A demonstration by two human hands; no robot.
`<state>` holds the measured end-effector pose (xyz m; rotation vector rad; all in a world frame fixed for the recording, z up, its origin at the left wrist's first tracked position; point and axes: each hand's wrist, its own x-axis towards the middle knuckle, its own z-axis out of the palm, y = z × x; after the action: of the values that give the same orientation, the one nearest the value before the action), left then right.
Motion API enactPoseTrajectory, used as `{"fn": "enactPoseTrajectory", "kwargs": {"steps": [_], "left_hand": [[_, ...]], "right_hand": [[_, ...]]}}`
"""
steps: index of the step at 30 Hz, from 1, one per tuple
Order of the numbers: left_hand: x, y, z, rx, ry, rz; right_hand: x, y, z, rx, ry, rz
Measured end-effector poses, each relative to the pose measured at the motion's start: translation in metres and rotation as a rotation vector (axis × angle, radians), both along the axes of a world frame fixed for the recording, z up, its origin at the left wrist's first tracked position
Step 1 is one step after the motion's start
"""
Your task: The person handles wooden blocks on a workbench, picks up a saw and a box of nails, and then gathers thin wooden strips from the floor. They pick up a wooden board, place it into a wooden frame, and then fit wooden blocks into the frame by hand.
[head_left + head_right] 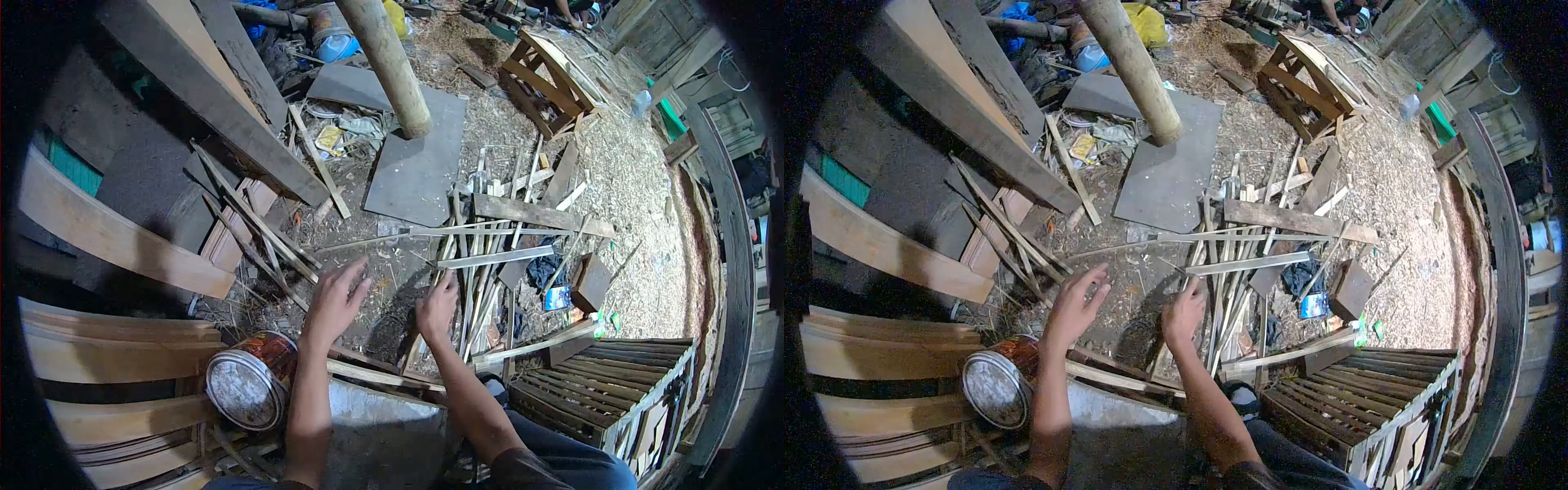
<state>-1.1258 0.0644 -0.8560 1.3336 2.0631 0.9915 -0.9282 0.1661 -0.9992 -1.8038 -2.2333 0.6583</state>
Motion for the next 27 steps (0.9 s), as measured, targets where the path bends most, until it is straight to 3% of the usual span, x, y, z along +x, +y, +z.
{"fn": "enactPoseTrajectory", "kwargs": {"steps": [2, 8, 9, 13, 16, 18, 24, 27], "left_hand": [[0.000, -0.001, 0.000, 0.013, 0.025, 0.008], [-0.003, -0.003, -0.012, 0.043, 0.059, 0.012], [-0.002, -0.003, -0.012, 0.051, 0.067, 0.009], [-0.002, -0.003, -0.007, 0.038, 0.030, 0.016], [-0.002, -0.002, -0.005, 0.024, 0.054, 0.015], [-0.001, -0.003, 0.000, 0.009, 0.041, 0.023], [-0.002, -0.002, -0.005, 0.000, 0.037, 0.027], [-0.003, 0.002, 0.000, 0.135, 0.108, 0.061]], "right_hand": [[-0.005, -0.002, 0.003, -0.020, -0.057, -0.040], [-0.005, 0.000, -0.007, -0.040, 0.123, -0.053], [-0.002, 0.002, -0.004, -0.035, 0.247, -0.052], [0.000, 0.013, -0.008, -0.152, 0.313, -0.096], [-0.003, 0.013, -0.007, -0.095, 0.351, -0.142], [-0.001, 0.011, -0.005, -0.215, 0.351, -0.179], [-0.027, -0.001, 0.021, 0.042, 0.514, 0.130], [-0.048, -0.015, 0.059, -0.003, 0.642, 0.271]]}}
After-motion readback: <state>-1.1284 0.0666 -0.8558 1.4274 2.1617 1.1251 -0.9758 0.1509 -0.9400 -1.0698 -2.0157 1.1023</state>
